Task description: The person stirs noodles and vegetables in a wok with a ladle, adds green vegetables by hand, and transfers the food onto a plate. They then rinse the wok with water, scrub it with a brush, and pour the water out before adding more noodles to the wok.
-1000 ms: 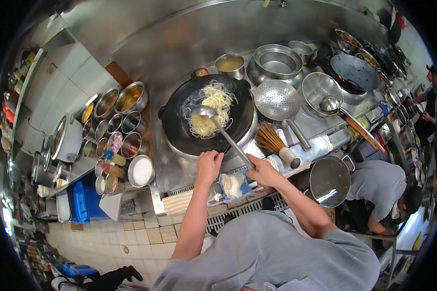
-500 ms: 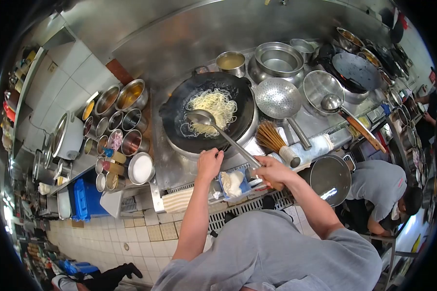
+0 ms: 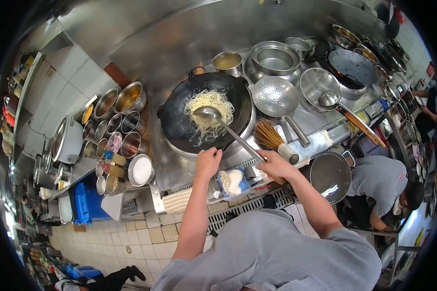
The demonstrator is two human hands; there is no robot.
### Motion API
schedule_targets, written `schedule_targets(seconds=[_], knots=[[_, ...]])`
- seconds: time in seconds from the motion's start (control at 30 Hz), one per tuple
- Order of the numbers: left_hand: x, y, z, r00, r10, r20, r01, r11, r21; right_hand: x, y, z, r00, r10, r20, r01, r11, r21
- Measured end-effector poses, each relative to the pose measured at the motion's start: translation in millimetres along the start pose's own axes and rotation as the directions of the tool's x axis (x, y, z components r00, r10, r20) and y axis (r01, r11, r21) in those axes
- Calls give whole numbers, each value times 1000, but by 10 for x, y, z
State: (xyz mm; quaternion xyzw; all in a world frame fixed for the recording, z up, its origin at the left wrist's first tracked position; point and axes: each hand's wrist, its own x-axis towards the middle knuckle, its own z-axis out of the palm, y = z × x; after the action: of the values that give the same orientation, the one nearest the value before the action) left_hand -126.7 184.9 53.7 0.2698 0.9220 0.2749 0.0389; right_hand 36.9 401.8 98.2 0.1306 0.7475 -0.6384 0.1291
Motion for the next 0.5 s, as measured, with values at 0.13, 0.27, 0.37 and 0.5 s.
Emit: schedule_targets(seconds=[0.13,0.27,0.37,0.5], knots=[[8,-10,42,1000,-6,4,6,1000,17,279,32,402,962,-161,-222,73,930,-360],[10,19,26,1000,-18,-10,18,1000,10,-66,-242,300,998,26,-59,-23,998,56],[8,47,17,1000,-22,-8,22,1000,6,-255,-202,188,996,29,-84,-16,988,151],[6,47,45,999,-35,-16,35,999,23,-447,-4,87,983,-31,-180,115,870,479]])
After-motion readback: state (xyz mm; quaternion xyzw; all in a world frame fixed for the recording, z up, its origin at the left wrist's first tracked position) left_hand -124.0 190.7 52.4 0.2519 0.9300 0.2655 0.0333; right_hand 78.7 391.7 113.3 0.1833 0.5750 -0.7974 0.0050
